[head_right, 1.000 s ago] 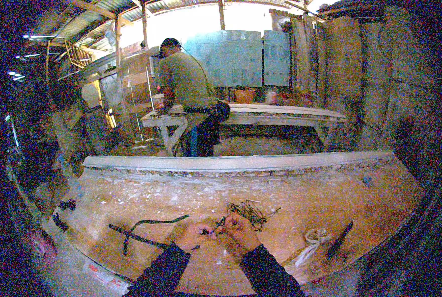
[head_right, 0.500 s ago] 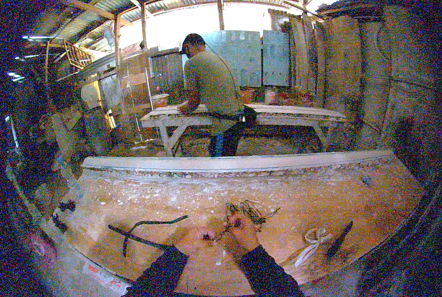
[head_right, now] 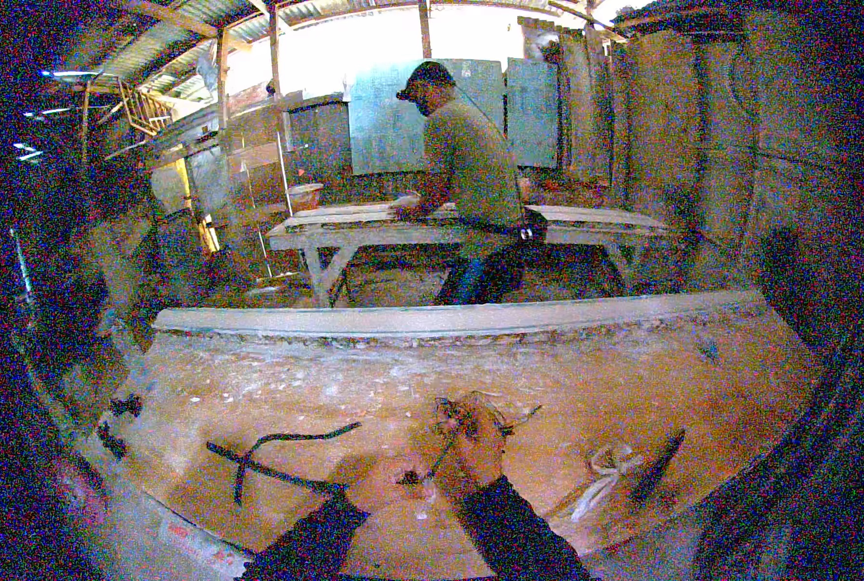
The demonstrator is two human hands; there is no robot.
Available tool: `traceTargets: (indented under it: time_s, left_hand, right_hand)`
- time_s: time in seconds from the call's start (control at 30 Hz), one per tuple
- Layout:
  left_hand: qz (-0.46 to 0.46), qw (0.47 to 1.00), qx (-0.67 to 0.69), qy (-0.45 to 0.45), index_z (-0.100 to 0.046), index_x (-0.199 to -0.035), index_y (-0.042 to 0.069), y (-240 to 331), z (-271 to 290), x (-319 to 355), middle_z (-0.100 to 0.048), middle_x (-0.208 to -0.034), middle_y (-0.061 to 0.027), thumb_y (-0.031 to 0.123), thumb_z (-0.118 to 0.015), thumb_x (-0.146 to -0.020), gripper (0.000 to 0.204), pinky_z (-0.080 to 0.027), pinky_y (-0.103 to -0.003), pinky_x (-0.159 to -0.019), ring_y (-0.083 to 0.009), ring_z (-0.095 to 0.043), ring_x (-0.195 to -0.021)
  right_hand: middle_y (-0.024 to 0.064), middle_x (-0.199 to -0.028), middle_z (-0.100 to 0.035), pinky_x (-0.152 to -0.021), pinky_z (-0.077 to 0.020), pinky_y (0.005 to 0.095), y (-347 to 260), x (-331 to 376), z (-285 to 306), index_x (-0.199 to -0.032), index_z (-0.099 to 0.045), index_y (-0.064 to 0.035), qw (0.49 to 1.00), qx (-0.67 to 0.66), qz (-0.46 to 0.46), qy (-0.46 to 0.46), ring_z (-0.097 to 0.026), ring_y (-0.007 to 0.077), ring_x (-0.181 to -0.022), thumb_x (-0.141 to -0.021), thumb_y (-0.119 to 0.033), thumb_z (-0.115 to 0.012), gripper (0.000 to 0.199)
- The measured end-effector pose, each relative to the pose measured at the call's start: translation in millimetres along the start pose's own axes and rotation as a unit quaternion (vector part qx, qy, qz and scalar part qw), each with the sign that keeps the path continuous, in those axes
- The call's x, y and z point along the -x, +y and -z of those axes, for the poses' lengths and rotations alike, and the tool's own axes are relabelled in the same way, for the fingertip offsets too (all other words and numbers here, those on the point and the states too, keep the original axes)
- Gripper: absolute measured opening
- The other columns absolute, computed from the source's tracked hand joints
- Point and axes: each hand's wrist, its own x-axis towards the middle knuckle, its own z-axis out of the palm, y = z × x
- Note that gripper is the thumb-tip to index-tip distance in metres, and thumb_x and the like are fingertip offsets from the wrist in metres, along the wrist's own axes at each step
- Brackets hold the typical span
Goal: The person ties black cords together by hand on a wooden workbench. A coworker in the background sands a long white object on a separate table.
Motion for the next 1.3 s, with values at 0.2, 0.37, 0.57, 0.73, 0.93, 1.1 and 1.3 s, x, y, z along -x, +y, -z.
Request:
traceTargets:
  time_s: [0.2,0.37,0.57,0.73,0.93,1.1,1.3]
  left_hand:
    - [0.04,0.97,-0.143,0.194,-0.05,-0.07,0.006,-21.7,27.0,0.0,-0.044,-0.064,0.0037,0.014,-0.069,-0.069,0.021,-0.036,-0.021,-0.054,-0.0063,-0.041,-0.058]
    - [0.07,0.913,0.058,0.397,-0.049,-0.065,0.006,-65.8,61.3,-6.6,-0.047,-0.063,0.0029,0.007,-0.067,-0.068,0.017,-0.035,-0.02,-0.053,-0.0055,-0.041,-0.058]
    - [0.055,0.865,0.011,0.499,-0.054,-0.066,0.004,-85.5,80.7,-5.0,-0.053,-0.06,0.0007,0.014,-0.073,-0.065,0.022,-0.04,-0.023,-0.053,-0.008,-0.047,-0.055]
    - [0.051,0.869,-0.022,0.491,-0.057,-0.065,0.003,-70.7,71.9,-6.4,-0.057,-0.063,-0.0016,0.014,-0.073,-0.066,0.02,-0.043,-0.024,-0.055,-0.0097,-0.051,-0.057]
    - [0.049,0.883,-0.151,0.441,-0.058,-0.069,0.0,-44.8,57.7,-5.8,-0.059,-0.068,-0.0045,0.007,-0.068,-0.069,0.013,-0.045,-0.023,-0.056,-0.0106,-0.056,-0.062]
    - [0.025,0.903,-0.206,0.376,-0.058,-0.073,0.0,-45.9,51.7,-4.9,-0.06,-0.071,-0.0061,0.007,-0.066,-0.072,0.01,-0.045,-0.022,-0.055,-0.0106,-0.056,-0.061]
    - [0.097,0.949,-0.08,0.288,-0.057,-0.076,0.001,-51.6,47.8,0.1,-0.057,-0.07,-0.0014,0.009,-0.062,-0.077,0.009,-0.043,-0.022,-0.055,-0.008,-0.051,-0.06]
  right_hand:
    - [0.0049,-0.085,-0.055,-0.072,-0.0413,0.025,-8.5,3.6,-2.0,-0.092,-0.063,-0.0055,0.98,0.197,-0.007,-0.003,-0.052,0.0148,-0.081,-0.073,-0.003,-0.061,0.02]
    - [0.0066,-0.089,-0.056,-0.076,-0.041,0.0272,-15.7,15.0,-9.1,-0.083,-0.066,-0.0069,0.989,0.077,-0.023,-0.124,-0.052,0.0175,-0.088,-0.071,-0.006,-0.065,0.013]
    - [0.0103,-0.111,-0.048,-0.091,-0.0344,0.032,-24.0,35.8,-27.3,-0.095,-0.064,-0.0096,0.927,0.014,-0.034,-0.374,-0.043,0.0232,-0.107,-0.075,-0.015,-0.063,0.021]
    - [0.0118,-0.124,-0.038,-0.094,-0.0318,0.0369,-31.2,39.2,-31.3,-0.099,-0.063,-0.0102,0.909,0.049,0.004,-0.413,-0.036,0.0269,-0.116,-0.077,-0.017,-0.062,0.023]
    - [0.0127,-0.113,-0.05,-0.093,-0.0331,0.0352,-35.4,34.3,-21.8,-0.095,-0.064,-0.0097,0.917,0.057,-0.023,-0.394,-0.039,0.0266,-0.114,-0.073,-0.016,-0.066,0.023]
    - [0.0081,-0.094,-0.058,-0.084,-0.039,0.0304,-31.0,33.6,-20.8,-0.086,-0.064,-0.0065,0.939,0.033,-0.102,-0.327,-0.05,0.0196,-0.096,-0.071,-0.011,-0.067,0.016]
    - [0.0025,-0.077,-0.057,-0.069,-0.041,0.0233,-14.7,29.9,-12.6,-0.073,-0.058,-0.0031,0.978,0.052,-0.082,-0.183,-0.052,0.0102,-0.075,-0.071,-0.003,-0.065,0.007]
